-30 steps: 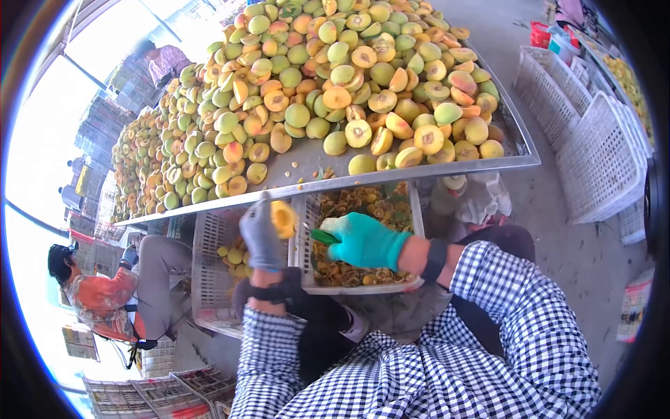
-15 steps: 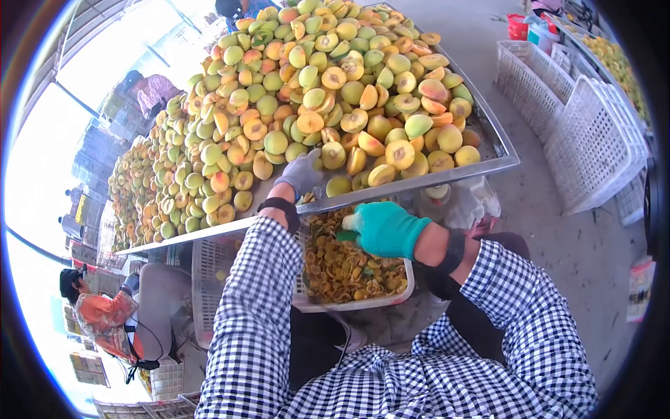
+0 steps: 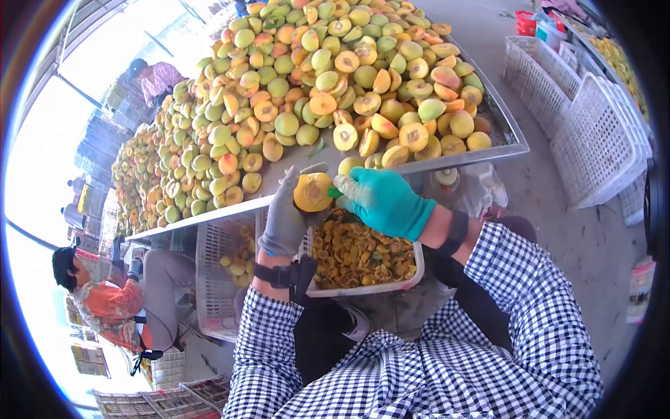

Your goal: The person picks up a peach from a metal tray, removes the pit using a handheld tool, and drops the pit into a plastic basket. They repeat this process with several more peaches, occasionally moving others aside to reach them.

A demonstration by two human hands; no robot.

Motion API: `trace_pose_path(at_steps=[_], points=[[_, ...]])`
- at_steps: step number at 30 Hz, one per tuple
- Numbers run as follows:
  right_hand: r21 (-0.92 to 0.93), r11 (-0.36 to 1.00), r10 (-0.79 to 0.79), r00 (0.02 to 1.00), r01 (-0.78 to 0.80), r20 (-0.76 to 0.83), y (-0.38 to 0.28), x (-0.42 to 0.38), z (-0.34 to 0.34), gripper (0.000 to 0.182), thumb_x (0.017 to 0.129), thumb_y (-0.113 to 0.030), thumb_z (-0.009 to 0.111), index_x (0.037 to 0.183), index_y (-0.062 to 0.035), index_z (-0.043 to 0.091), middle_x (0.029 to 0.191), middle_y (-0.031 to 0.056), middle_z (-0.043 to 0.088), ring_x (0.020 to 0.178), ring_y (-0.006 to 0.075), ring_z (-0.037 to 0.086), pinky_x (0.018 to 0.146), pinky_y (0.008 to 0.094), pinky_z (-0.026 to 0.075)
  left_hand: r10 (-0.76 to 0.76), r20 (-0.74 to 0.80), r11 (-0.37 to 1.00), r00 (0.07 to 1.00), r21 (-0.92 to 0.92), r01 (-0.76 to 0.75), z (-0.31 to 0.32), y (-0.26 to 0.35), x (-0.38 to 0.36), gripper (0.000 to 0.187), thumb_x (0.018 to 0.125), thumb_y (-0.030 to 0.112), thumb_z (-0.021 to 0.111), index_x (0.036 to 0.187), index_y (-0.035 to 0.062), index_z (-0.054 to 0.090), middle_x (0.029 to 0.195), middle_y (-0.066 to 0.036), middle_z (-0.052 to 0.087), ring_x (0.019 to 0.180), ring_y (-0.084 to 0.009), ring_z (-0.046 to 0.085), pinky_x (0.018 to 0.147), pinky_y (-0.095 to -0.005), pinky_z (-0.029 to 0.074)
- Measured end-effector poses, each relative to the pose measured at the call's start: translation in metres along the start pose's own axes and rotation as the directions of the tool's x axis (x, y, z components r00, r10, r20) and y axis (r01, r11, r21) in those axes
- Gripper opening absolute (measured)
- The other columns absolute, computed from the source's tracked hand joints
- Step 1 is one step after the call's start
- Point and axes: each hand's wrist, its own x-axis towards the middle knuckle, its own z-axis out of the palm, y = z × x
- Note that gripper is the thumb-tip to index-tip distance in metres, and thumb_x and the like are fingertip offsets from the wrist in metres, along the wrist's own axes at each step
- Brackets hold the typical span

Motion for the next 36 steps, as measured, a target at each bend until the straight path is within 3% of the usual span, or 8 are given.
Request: trace_pose_path(at_steps=[13,16,19,25,29,32,34,36], points=[[-0.17,0.977,-0.098,0.976,0.132,0.192,-0.018,0.004,0.03,0.022,0.089,-0.026,0.062,0.093,-0.0041,0.062,0.063,0.0092,0.06,0.057,0.0257,0.064,0.047,0.0391,0.048,0.275,-0.023,0.953,0.961,0.141,-0.269,-0.052,-0.049,0.007,0.036,0.1,0.032,0.054,0.102,-0.001,0.068,0.087,-0.006,0.068,0.073,-0.0133,0.066,0.068,-0.0256,0.052],[-0.011,1.0,-0.01,0.985,0.012,0.175,-0.022,-0.001,0.047,0.026,0.093,-0.028,0.06,0.094,-0.0025,0.062,0.064,0.0132,0.063,0.057,0.0293,0.065,0.047,0.0414,0.048,0.817,0.17,0.24,0.55,0.768,-0.594,-0.066,-0.065,0.017,0.035,0.1,0.028,0.053,0.099,-0.0028,0.07,0.084,-0.005,0.068,0.072,-0.0102,0.062,0.07,-0.0249,0.049],[0.198,0.942,0.21,0.937,-0.27,0.28,-0.042,0.002,0.05,0.036,0.099,-0.033,0.055,0.092,0.0011,0.061,0.073,0.0233,0.064,0.067,0.0385,0.065,0.054,0.0451,0.049,0.403,-0.101,0.884,0.91,0.301,-0.358,-0.058,-0.043,0.005,0.034,0.101,0.025,0.053,0.098,-0.0036,0.071,0.081,-0.006,0.069,0.073,-0.0103,0.061,0.068,-0.0254,0.049],[0.537,0.42,0.351,0.676,-0.732,0.648,-0.041,0.015,0.057,0.043,0.102,-0.037,0.052,0.092,0.0022,0.066,0.073,0.0258,0.06,0.067,0.0333,0.06,0.066,0.0435,0.046,0.286,-0.208,0.949,0.935,-0.076,-0.307,-0.037,-0.027,-0.01,0.035,0.102,0.025,0.054,0.093,-0.0042,0.07,0.08,-0.008,0.07,0.069,-0.0107,0.061,0.064,-0.0232,0.047],[0.622,0.517,0.364,0.809,-0.588,0.462,-0.049,0.004,0.073,0.049,0.103,-0.041,0.049,0.086,0.0026,0.063,0.064,0.0185,0.057,0.055,0.023,0.055,0.054,0.0407,0.046,0.364,-0.314,0.929,0.877,0.061,-0.364,-0.041,-0.048,-0.003,0.04,0.102,0.032,0.054,0.091,-0.0032,0.068,0.082,-0.006,0.068,0.07,-0.0118,0.062,0.064,-0.0235,0.049],[0.408,-0.236,0.31,0.33,-0.882,0.892,-0.069,0.019,0.031,0.053,0.101,-0.05,0.048,0.082,-0.0024,0.06,0.058,0.0083,0.053,0.042,0.0159,0.047,0.037,0.0345,0.039,0.499,-0.364,0.863,0.787,0.298,-0.409,-0.016,-0.036,-0.012,0.027,0.099,0.025,0.061,0.092,0.0003,0.07,0.074,0.004,0.061,0.061,-0.0029,0.047,0.056,-0.0206,0.038],[0.253,-0.577,-0.026,0.328,-0.776,0.944,-0.066,0.013,0.031,0.057,0.098,-0.06,0.045,0.083,-0.0074,0.058,0.055,-0.0008,0.045,0.035,0.009,0.037,0.028,0.0278,0.031,0.489,-0.23,0.869,0.842,0.212,-0.447,-0.014,-0.026,-0.018,0.023,0.098,0.022,0.063,0.093,0.0011,0.071,0.075,0.004,0.062,0.062,-0.0023,0.05,0.055,-0.0197,0.038],[0.216,-0.591,-0.107,0.341,-0.777,0.934,-0.062,0.012,0.027,0.06,0.097,-0.065,0.041,0.084,-0.0091,0.057,0.053,-0.004,0.039,0.036,0.0075,0.034,0.03,0.0263,0.03,0.426,-0.175,0.898,0.888,0.196,-0.393,-0.013,-0.022,-0.02,0.033,0.102,0.02,0.052,0.087,-0.0032,0.068,0.079,-0.009,0.069,0.065,-0.0112,0.06,0.059,-0.024,0.048]])
